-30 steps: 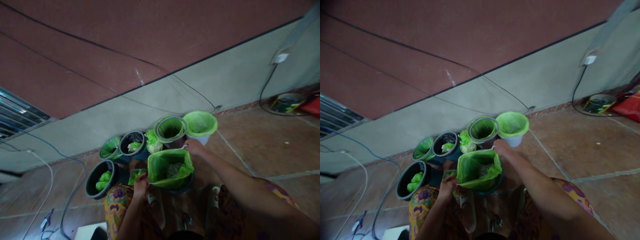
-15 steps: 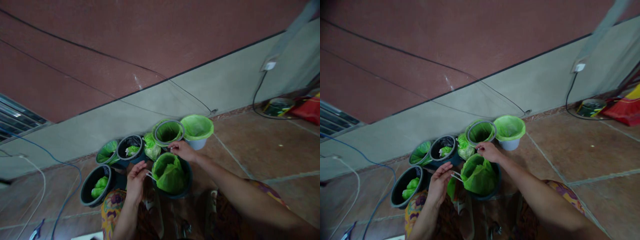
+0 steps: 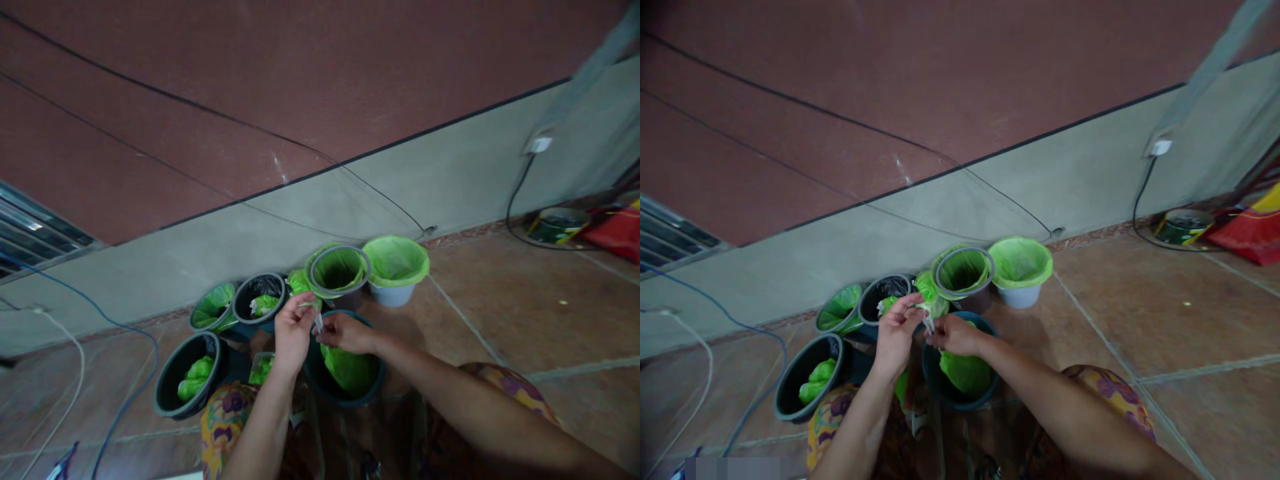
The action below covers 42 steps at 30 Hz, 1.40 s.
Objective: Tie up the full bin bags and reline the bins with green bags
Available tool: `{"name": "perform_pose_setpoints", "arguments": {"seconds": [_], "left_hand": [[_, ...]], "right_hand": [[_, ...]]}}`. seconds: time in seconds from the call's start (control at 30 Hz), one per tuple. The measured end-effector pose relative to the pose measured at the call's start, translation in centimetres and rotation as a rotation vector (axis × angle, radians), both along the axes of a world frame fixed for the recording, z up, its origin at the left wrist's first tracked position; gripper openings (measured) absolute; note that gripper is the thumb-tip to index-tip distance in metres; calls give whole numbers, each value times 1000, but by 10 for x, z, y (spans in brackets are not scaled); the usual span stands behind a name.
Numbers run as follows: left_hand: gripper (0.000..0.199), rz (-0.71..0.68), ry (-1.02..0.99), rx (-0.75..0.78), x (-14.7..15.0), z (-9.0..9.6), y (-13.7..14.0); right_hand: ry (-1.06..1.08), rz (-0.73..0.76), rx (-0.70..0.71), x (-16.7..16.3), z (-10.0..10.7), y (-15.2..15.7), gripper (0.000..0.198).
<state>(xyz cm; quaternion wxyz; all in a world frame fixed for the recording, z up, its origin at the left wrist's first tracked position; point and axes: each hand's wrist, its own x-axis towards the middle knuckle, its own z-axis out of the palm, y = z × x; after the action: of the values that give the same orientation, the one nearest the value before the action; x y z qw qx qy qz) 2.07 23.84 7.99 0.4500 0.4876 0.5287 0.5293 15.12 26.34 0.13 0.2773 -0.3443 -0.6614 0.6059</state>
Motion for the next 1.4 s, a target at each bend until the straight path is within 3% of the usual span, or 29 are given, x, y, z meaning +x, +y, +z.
{"name": "perform_pose_setpoints", "arguments": {"seconds": [0.07,0.17,0.3,0.4,0.53,0.63,0.73,0.8,0.87,0.93,1.03,1.13,1.27,1.33,1.4], "left_hand": [[40,70,-31,26,-6,-11,2],[48,108,-8,2,-20,-42,0],[31,-266,211,-70,-27,-88,-14],[26,-357,372,-48,-25,-110,-22],[35,-194,412,-92,-28,-123,-16],[33,-43,187,-277,-38,-129,-7],[29,113,-143,-533,-48,-135,2],[26,139,-223,-594,-50,-140,7],[22,23,-139,-531,-47,-145,10],[18,-220,24,-409,-39,-149,11],[13,-511,280,-201,-22,-149,8],[24,-599,400,-119,-11,-142,0],[26,-722,443,-213,-11,-137,-10],[21,-696,436,-220,-14,-139,-11],[33,-612,402,-237,-15,-144,-10]], "right_hand": [[-82,-47,16,0,-1,1,20],[-116,-68,62,5,3,5,26],[-41,-69,33,7,9,5,26],[54,-81,-41,4,10,6,26],[136,-182,-57,9,7,15,23],[71,-241,-55,22,7,23,24],[-47,-106,-61,32,12,22,31],[-68,79,-58,31,18,16,34],[-52,258,-45,25,24,9,35],[-25,377,-46,18,29,5,33],[28,421,-81,10,34,8,32],[108,295,-160,9,33,18,34],[164,-66,-212,14,20,38,29],[-18,-277,-142,19,12,48,29],[-340,-449,12,27,6,54,36]]}}
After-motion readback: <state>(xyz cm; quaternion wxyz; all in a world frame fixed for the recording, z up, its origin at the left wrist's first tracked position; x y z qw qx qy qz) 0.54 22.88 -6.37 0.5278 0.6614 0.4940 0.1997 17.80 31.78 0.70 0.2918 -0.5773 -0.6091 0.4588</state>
